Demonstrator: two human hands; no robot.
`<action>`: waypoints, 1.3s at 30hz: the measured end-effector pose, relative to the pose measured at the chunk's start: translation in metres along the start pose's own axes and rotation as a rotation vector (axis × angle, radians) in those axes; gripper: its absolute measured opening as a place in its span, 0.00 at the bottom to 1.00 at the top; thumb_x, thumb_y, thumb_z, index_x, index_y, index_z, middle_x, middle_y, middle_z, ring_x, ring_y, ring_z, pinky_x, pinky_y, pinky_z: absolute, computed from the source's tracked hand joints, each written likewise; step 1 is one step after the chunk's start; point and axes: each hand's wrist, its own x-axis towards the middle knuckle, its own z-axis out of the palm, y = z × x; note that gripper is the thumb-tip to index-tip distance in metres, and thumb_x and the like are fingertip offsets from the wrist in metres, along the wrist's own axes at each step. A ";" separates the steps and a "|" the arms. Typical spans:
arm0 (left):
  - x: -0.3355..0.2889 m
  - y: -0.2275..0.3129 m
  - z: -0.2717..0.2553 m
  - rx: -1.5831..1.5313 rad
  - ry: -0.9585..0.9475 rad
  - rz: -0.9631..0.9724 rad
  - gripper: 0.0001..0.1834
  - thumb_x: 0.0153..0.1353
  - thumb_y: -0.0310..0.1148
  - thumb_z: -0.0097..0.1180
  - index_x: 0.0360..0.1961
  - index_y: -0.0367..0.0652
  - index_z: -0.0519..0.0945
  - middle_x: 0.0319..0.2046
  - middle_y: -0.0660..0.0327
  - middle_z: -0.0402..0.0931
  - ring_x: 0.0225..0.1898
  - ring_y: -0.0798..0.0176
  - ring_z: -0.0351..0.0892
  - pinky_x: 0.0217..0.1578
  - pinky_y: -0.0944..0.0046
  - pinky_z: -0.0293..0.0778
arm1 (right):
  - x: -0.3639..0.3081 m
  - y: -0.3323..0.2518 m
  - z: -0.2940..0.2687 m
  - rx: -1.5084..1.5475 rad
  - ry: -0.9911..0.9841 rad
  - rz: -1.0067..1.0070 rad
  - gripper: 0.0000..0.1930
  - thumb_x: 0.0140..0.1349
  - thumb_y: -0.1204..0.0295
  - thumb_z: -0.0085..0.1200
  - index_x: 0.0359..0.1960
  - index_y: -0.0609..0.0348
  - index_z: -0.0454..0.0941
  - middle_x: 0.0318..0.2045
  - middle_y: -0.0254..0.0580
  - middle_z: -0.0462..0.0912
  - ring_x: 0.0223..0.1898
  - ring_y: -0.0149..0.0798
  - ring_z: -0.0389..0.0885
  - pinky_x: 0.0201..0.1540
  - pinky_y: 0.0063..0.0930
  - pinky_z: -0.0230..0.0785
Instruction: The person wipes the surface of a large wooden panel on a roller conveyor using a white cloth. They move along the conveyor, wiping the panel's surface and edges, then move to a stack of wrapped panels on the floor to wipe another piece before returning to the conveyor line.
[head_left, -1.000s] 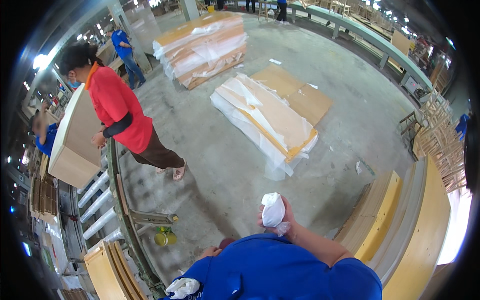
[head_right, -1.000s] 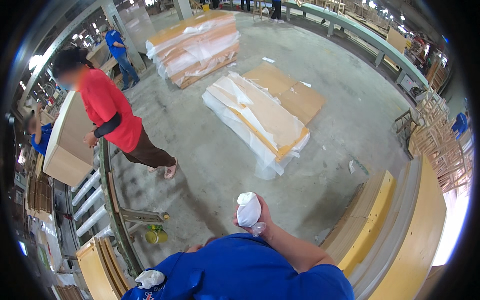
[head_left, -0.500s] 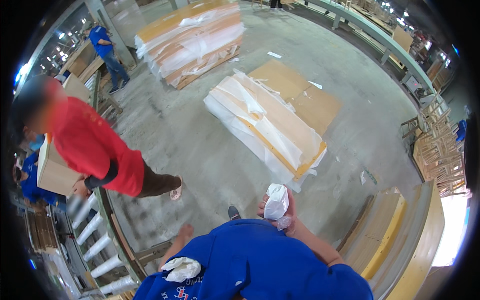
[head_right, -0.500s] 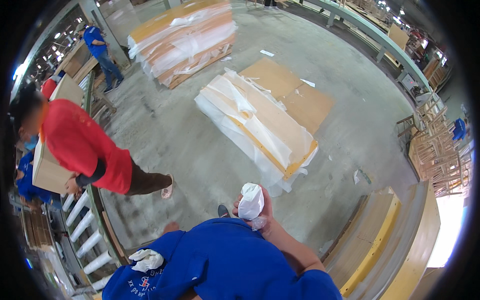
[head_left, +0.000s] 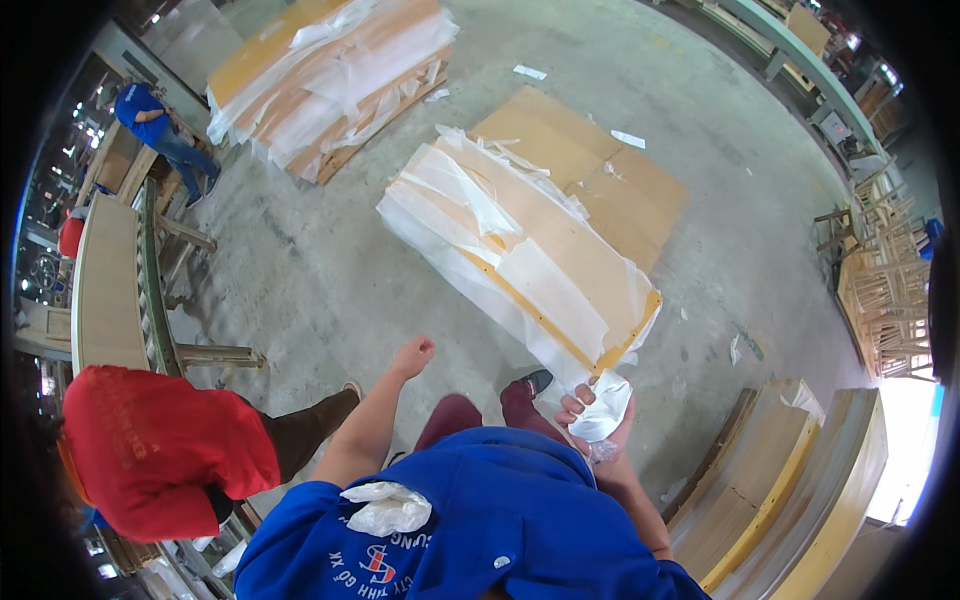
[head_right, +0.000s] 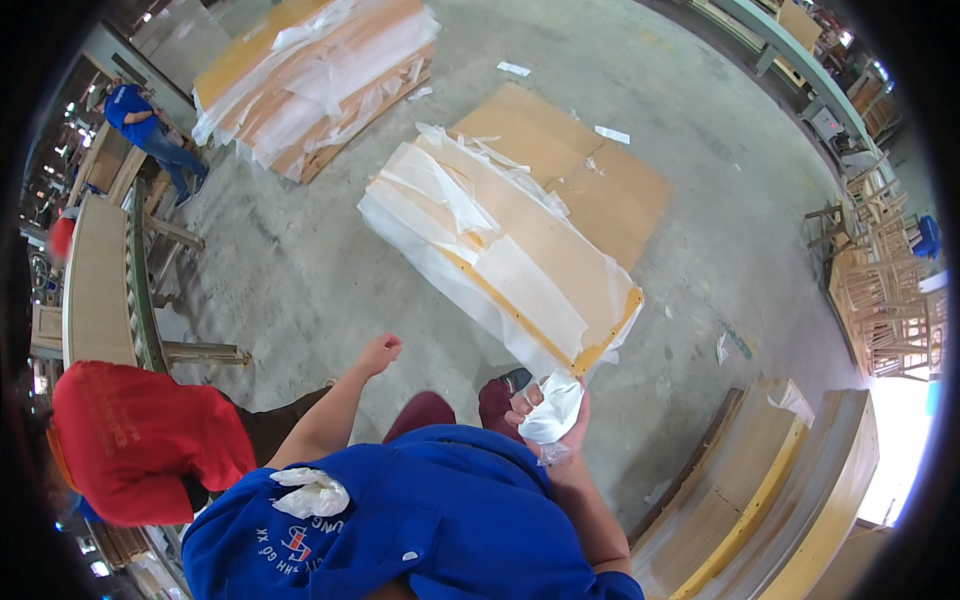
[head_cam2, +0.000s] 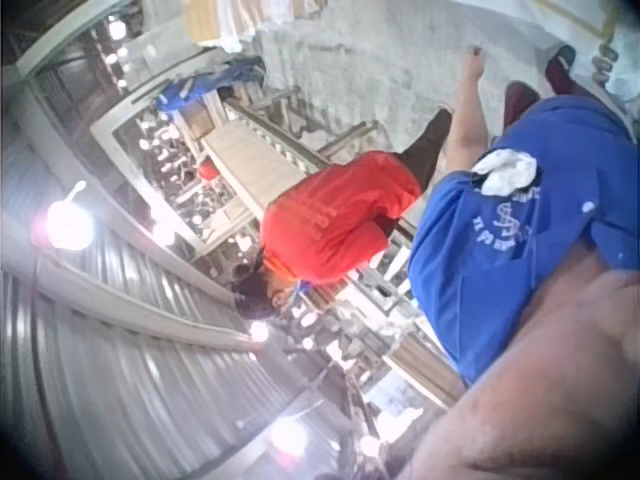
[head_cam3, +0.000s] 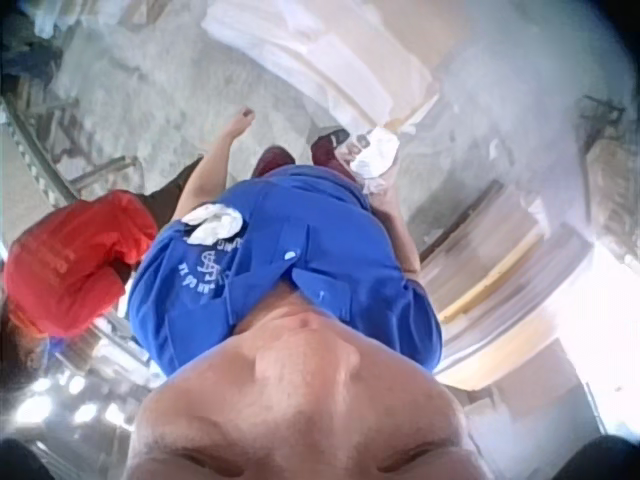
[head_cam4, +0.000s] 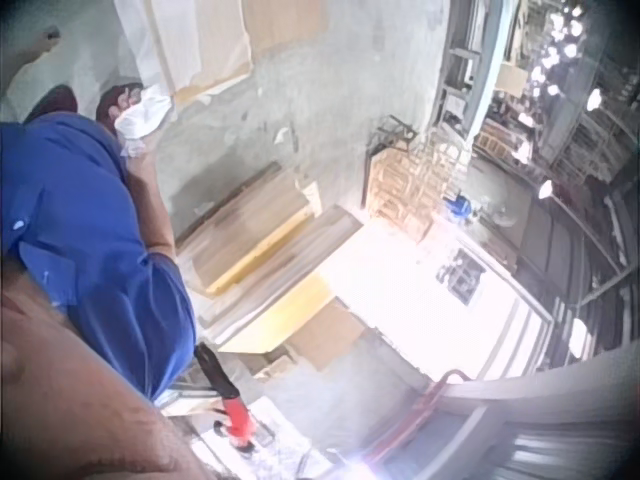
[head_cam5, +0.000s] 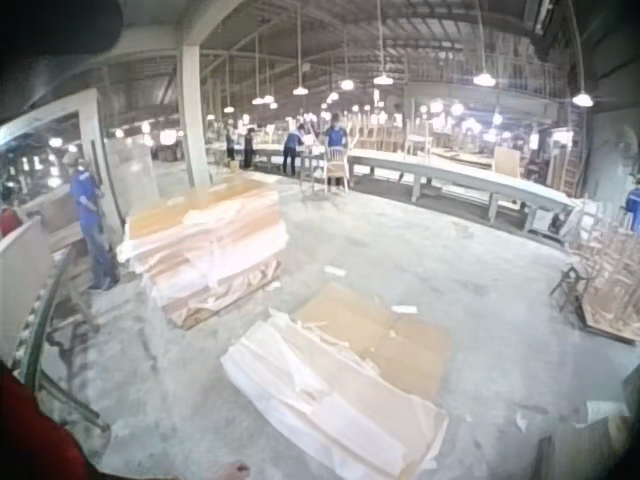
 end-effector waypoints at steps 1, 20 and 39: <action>0.011 0.005 0.006 0.019 -0.027 0.005 0.12 0.58 0.36 0.54 0.39 0.40 0.77 0.29 0.59 0.79 0.28 0.66 0.78 0.34 0.63 0.73 | 0.017 -0.010 0.006 -0.032 -0.013 0.012 0.28 0.62 0.41 0.37 0.40 0.52 0.75 0.28 0.38 0.72 0.31 0.40 0.64 0.34 0.35 0.58; 0.354 -0.013 0.068 0.736 -0.251 0.112 0.14 0.57 0.32 0.50 0.46 0.46 0.73 0.41 0.55 0.74 0.43 0.49 0.77 0.41 0.52 0.74 | 0.217 -0.034 -0.069 0.148 0.283 -0.117 0.30 0.63 0.40 0.32 0.33 0.55 0.74 0.22 0.38 0.73 0.28 0.39 0.66 0.31 0.34 0.55; 0.557 -0.077 0.168 0.626 0.241 0.561 0.21 0.54 0.31 0.55 0.51 0.52 0.69 0.51 0.56 0.68 0.50 0.51 0.71 0.44 0.52 0.74 | 0.332 -0.058 -0.213 0.167 0.387 -0.210 0.29 0.65 0.40 0.33 0.33 0.54 0.74 0.20 0.35 0.72 0.26 0.37 0.64 0.30 0.33 0.54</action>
